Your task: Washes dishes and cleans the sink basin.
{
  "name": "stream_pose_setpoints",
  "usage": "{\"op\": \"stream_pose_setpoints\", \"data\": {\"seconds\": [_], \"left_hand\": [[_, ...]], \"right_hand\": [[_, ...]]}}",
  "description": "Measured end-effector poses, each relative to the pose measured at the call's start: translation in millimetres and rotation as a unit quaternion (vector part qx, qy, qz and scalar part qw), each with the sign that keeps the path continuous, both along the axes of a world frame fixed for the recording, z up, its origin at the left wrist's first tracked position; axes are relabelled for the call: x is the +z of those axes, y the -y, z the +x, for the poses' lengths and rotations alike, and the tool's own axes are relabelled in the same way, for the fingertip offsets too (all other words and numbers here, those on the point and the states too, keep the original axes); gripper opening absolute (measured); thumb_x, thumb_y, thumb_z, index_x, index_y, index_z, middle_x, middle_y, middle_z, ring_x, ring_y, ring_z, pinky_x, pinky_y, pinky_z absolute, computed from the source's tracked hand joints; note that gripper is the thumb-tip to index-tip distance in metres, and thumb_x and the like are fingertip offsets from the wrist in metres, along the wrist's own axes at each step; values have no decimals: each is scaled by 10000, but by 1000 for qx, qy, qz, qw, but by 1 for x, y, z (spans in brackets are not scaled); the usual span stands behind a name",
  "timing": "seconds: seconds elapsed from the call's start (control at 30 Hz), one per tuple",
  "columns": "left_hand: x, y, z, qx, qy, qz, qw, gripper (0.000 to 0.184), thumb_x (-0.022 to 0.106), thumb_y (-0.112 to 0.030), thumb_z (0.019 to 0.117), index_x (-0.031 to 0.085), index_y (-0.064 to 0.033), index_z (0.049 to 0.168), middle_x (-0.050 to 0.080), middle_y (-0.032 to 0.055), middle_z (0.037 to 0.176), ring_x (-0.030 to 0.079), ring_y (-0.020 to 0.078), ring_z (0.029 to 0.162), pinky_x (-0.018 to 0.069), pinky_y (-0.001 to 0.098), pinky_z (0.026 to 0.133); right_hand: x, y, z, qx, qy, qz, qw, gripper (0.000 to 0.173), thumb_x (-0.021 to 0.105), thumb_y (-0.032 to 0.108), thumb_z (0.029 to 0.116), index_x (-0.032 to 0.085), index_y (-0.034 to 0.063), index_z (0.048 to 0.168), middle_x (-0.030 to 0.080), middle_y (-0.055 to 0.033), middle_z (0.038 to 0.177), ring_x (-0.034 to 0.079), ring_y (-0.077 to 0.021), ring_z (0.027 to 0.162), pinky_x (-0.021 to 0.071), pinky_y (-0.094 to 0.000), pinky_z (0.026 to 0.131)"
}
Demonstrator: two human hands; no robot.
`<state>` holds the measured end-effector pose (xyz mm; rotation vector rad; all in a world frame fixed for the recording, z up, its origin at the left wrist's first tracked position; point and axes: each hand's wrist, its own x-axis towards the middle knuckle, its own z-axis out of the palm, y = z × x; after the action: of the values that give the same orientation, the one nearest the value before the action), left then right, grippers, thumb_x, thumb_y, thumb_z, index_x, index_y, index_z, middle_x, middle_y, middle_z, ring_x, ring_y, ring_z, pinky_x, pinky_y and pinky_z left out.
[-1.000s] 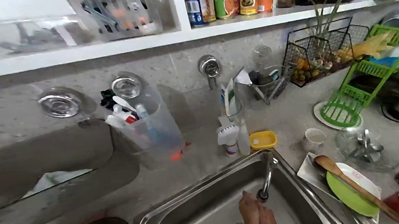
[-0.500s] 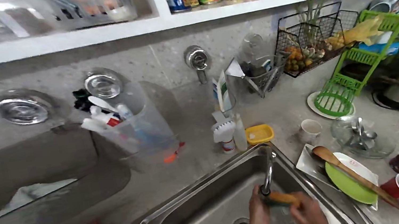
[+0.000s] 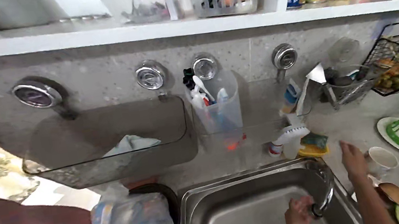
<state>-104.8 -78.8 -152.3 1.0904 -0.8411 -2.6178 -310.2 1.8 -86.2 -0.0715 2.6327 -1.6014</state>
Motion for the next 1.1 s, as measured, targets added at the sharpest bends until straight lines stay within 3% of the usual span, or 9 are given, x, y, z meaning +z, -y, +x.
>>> {"op": "stream_pose_setpoints", "data": {"seconds": [0.07,0.17,0.3,0.47,0.63,0.73,0.83,0.93,1.1], "left_hand": [[2,0,-2,46,-18,32,998,613,140,-329,1142,528,102,1340,670,217,1222,661,224,1046,525,363,884],[5,-1,-1,107,-37,38,993,533,163,-244,1136,502,124,1322,670,231,1193,665,227,1041,529,357,903],[-6,-12,4,113,-21,-22,993,451,196,-162,1122,447,122,1366,601,251,1309,613,252,1127,502,365,966],[-2,-8,19,105,15,-44,993,602,83,-324,1130,359,61,1501,518,251,1462,578,283,1281,478,384,1053],[10,-17,29,56,46,-80,994,590,137,-328,1138,415,96,1440,581,277,1347,642,280,1150,521,368,980],[5,-37,48,10,68,-87,994,598,149,-326,1140,472,132,1348,658,245,1203,691,209,993,555,326,885],[-13,-67,70,-41,136,-121,982,600,181,-337,1139,595,98,1120,670,140,893,620,162,741,523,330,708],[-25,-99,90,-100,182,-106,972,459,258,-294,1133,461,-89,776,419,-33,537,355,44,398,325,185,393],[-12,-144,118,-244,167,-142,945,488,262,-328,1140,458,-93,760,417,-25,542,347,61,405,318,198,404]], "right_hand": [[-27,-1,47,-65,-29,-162,984,485,307,222,1109,537,-146,1325,617,-290,1296,609,-319,1195,478,-451,1026],[-62,9,123,-114,113,-313,936,531,182,262,1125,521,-118,1279,656,-187,1120,655,-186,955,549,-352,850],[-84,22,163,-108,265,-382,879,428,256,207,1118,551,-85,1222,654,-164,1000,637,-207,844,549,-371,764],[-78,43,184,-137,391,-460,785,453,271,336,1126,561,-11,1153,609,-126,881,597,-199,736,524,-358,663],[-88,28,205,-188,394,-549,713,418,286,295,1122,551,-23,1181,603,-107,912,588,-161,757,514,-308,700],[-94,9,218,-236,419,-568,667,333,353,277,1101,454,109,833,467,-10,639,481,-103,525,465,-252,515],[-98,-25,227,-174,446,-489,729,460,334,279,1104,360,164,659,370,44,457,365,-47,343,349,-195,347],[-94,-65,238,-111,407,-397,815,434,324,276,1119,387,151,708,337,53,487,328,-62,373,332,-215,387],[-93,-129,258,-29,300,-274,913,506,318,304,1134,425,121,675,352,47,496,344,-82,404,355,-253,432]]}}
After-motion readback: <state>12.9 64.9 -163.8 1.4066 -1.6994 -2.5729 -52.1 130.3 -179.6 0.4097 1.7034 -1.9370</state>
